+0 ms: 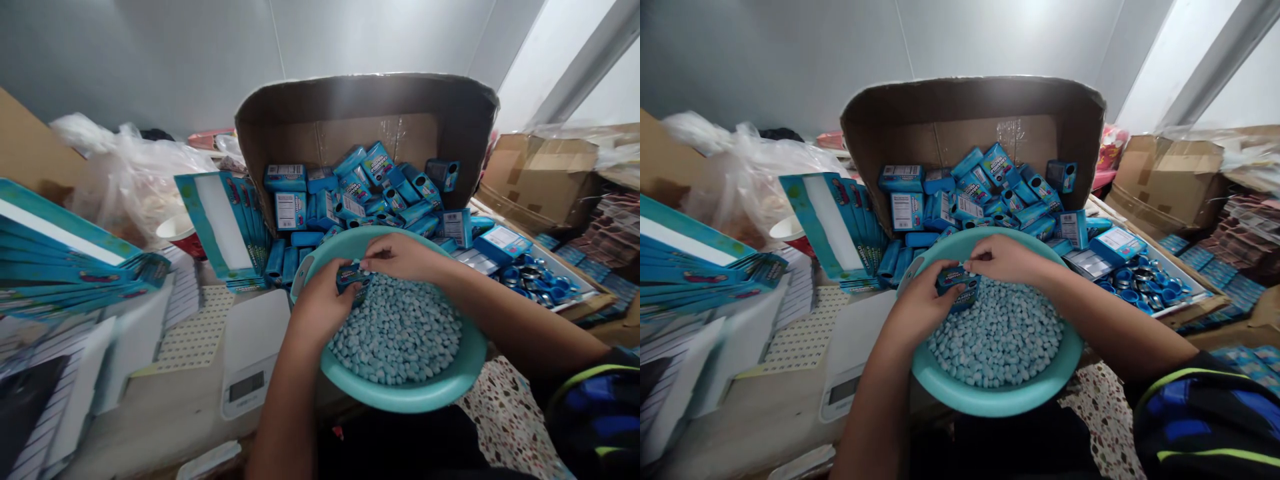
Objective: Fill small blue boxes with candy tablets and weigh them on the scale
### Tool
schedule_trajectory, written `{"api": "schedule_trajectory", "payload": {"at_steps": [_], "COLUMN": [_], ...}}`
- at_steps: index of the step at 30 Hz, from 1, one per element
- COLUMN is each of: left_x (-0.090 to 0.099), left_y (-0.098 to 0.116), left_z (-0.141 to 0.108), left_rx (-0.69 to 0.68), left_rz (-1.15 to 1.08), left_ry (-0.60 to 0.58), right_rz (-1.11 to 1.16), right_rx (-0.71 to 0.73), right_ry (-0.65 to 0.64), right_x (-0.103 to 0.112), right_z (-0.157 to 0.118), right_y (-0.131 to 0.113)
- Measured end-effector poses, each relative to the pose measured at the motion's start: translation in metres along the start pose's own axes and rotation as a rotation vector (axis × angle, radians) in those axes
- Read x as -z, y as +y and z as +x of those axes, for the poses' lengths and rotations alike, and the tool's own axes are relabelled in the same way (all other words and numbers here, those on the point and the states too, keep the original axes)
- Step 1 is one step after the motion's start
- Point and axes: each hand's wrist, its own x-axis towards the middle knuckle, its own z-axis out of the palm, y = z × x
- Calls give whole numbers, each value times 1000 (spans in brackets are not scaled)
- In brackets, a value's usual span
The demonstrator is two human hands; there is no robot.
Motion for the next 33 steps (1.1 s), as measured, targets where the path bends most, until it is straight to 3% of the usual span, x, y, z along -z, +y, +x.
{"api": "schedule_trajectory", "payload": {"at_steps": [4, 14, 20, 29, 33], "left_x": [0, 0, 2, 0, -1], "left_y": [-4, -6, -5, -7, -8], "left_z": [0, 0, 1, 0, 0], "left_rx": [-30, -39, -62, -72, -55], "left_rz": [-18, -62, -58, -89, -90], "left_ry": [-13, -20, -29, -16, -11], "right_rz": [43, 143, 212, -47, -74], "right_rx": [-33, -91, -70, 61, 28], "right_ry": [-89, 19, 7, -6, -44], "right_x": [1, -4, -7, -3, -3], "right_z": [-1, 2, 1, -5, -6], "right_y": [3, -5, -9, -14, -14]}}
